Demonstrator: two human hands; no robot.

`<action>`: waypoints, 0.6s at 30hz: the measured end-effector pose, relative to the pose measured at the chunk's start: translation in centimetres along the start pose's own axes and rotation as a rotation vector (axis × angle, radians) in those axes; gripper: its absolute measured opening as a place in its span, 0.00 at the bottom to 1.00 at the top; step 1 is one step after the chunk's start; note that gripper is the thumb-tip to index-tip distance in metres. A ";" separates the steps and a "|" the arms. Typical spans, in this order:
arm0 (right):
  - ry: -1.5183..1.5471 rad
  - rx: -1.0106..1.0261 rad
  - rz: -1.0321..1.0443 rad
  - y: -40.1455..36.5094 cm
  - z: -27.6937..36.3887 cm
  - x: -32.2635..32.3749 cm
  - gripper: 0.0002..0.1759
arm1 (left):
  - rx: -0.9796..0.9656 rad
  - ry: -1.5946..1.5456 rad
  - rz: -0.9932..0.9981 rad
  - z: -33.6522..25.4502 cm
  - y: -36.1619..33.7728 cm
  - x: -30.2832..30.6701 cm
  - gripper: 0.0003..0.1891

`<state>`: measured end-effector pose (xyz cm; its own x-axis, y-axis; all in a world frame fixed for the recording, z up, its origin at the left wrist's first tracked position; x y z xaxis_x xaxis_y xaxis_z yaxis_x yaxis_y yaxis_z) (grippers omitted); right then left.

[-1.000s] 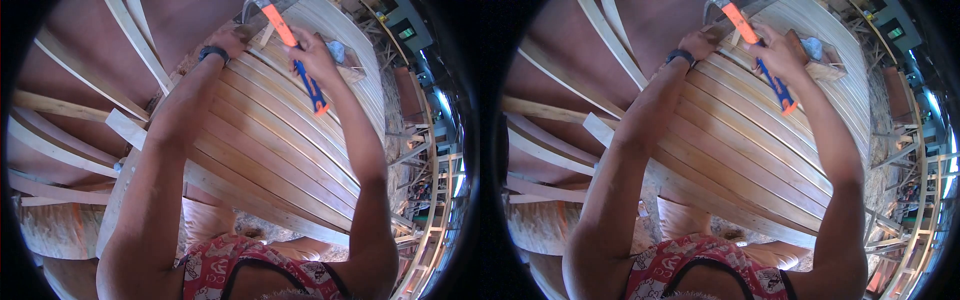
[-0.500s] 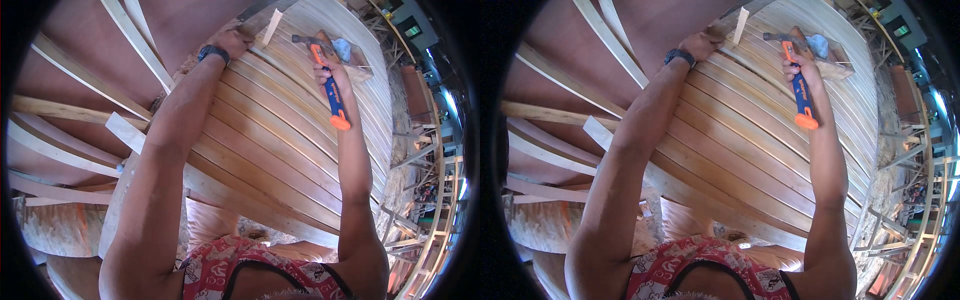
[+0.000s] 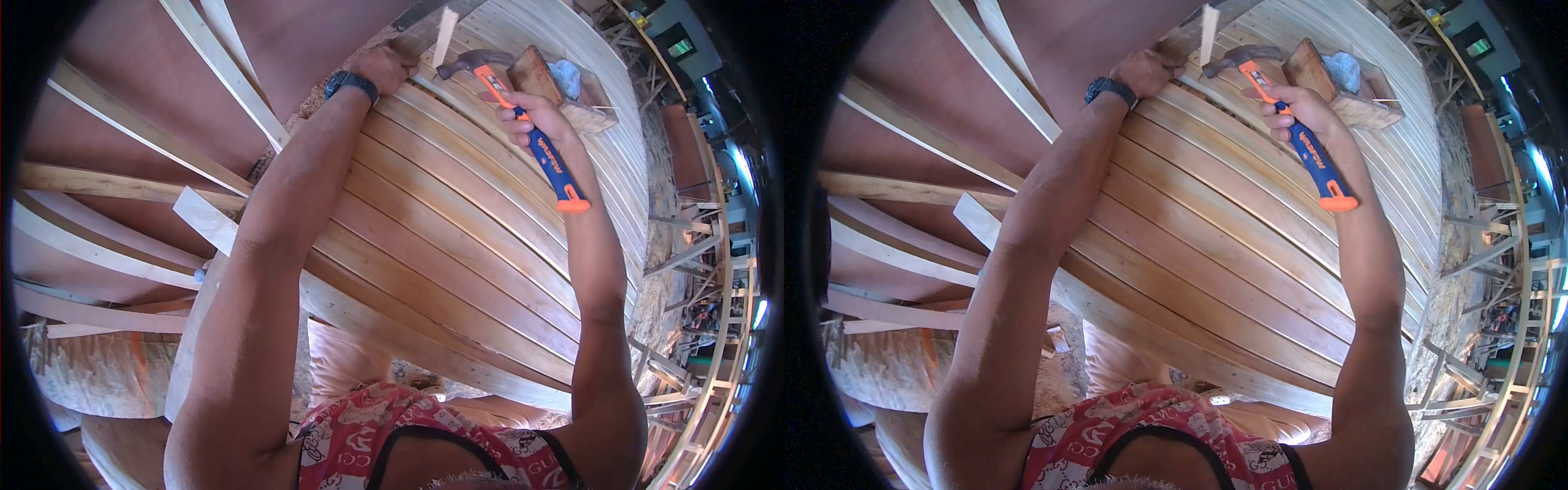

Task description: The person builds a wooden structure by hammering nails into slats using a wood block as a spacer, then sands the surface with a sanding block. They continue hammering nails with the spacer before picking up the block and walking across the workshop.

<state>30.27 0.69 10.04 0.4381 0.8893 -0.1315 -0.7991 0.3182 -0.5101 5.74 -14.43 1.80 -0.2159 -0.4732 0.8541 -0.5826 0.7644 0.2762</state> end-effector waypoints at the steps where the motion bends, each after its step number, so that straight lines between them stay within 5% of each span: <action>1: 0.025 -0.026 0.068 -0.3 0.4 0.2 0.23 | 0.011 0.010 -0.001 0.0 0.1 0.1 0.19; 5: 0.034 0.143 -0.134 -1.3 0.9 -0.5 0.22 | -0.002 0.006 -0.012 0.2 -0.1 0.0 0.19; 13: -0.233 0.157 -0.170 -4.2 1.0 -3.9 0.23 | -0.026 -0.002 0.018 1.0 0.6 -1.0 0.19; 18: -0.732 0.758 -0.637 -5.5 0.8 -7.3 0.26 | -0.050 0.076 -0.003 0.2 0.0 -0.2 0.19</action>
<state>31.10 -7.25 14.49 0.6980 0.4029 0.5921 -0.6714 0.6559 0.3451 5.67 -14.46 1.57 -0.1528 -0.4423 0.8838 -0.5429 0.7848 0.2989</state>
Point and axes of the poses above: each hand's wrist, its own y-axis towards the middle knuckle, its own x-axis out of the back of the hand, z = x × y, the point moved 1 cm from there along y, towards the middle knuckle, and after that the axes turned 9 degrees about -z, right-handed, at the moved point
